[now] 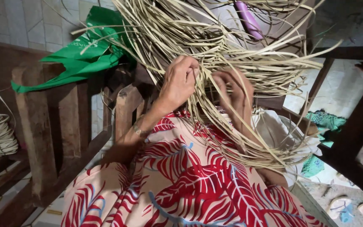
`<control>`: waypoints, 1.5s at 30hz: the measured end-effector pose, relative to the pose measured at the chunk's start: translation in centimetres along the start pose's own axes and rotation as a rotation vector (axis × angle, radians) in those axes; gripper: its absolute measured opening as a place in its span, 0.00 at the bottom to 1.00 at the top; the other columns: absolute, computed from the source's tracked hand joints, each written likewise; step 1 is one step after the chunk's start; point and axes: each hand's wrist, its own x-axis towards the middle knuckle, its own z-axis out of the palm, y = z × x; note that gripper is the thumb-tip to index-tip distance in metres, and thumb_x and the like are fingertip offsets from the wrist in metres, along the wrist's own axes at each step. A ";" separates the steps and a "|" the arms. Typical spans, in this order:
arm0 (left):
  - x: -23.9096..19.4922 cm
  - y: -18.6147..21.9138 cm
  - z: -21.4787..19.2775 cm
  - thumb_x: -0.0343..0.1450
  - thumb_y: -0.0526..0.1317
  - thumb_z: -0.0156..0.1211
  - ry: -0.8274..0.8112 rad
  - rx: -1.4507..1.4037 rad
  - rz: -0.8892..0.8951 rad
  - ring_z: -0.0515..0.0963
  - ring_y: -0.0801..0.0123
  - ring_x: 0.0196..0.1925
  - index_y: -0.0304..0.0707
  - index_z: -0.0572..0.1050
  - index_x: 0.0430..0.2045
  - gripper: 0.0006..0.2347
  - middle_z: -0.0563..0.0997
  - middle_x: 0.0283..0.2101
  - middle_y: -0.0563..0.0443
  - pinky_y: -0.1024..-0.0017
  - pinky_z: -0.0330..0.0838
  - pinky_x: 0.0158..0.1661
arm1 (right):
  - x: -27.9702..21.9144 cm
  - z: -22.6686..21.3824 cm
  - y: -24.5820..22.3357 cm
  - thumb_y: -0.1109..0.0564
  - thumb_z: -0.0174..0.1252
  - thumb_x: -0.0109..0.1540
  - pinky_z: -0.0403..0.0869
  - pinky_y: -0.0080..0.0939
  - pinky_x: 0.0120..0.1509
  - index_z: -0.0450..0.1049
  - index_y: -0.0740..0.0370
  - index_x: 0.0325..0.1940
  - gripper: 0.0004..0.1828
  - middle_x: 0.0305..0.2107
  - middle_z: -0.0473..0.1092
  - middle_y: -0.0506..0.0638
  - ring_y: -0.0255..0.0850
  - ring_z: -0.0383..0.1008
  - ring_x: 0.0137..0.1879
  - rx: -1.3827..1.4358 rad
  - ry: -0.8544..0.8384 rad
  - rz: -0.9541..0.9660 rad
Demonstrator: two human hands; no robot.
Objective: The person sits and weaves dried palm fibers into a basket by hand, repeatedly pulling and tucking strands to build up the structure. The hands work continuously on the same basket throughout the clip.
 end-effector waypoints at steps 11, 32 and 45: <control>-1.7 5.5 -3.3 0.65 0.37 0.52 -0.038 0.298 -0.048 0.66 0.59 0.34 0.38 0.69 0.25 0.03 0.67 0.25 0.49 0.64 0.59 0.37 | -0.1 0.8 -2.1 0.66 0.57 0.51 0.65 0.44 0.34 0.67 0.67 0.39 0.12 0.21 0.63 0.55 0.48 0.64 0.28 -0.334 -0.163 -0.371; 1.9 2.4 1.1 0.60 0.42 0.57 -0.237 0.079 -0.105 0.73 0.56 0.22 0.39 0.73 0.22 0.07 0.71 0.16 0.46 0.64 0.64 0.26 | -4.9 0.4 -0.8 0.67 0.52 0.51 0.61 0.45 0.44 0.61 0.64 0.50 0.23 0.30 0.58 0.56 0.49 0.60 0.37 -0.460 -0.395 -0.066; 2.8 0.8 2.1 0.62 0.34 0.51 -0.137 0.023 0.077 0.73 0.60 0.22 0.37 0.69 0.15 0.04 0.70 0.17 0.46 0.69 0.66 0.25 | -4.3 0.4 2.8 0.58 0.40 0.59 0.60 0.43 0.45 0.64 0.62 0.48 0.15 0.34 0.61 0.56 0.49 0.62 0.42 -0.603 -0.320 -0.171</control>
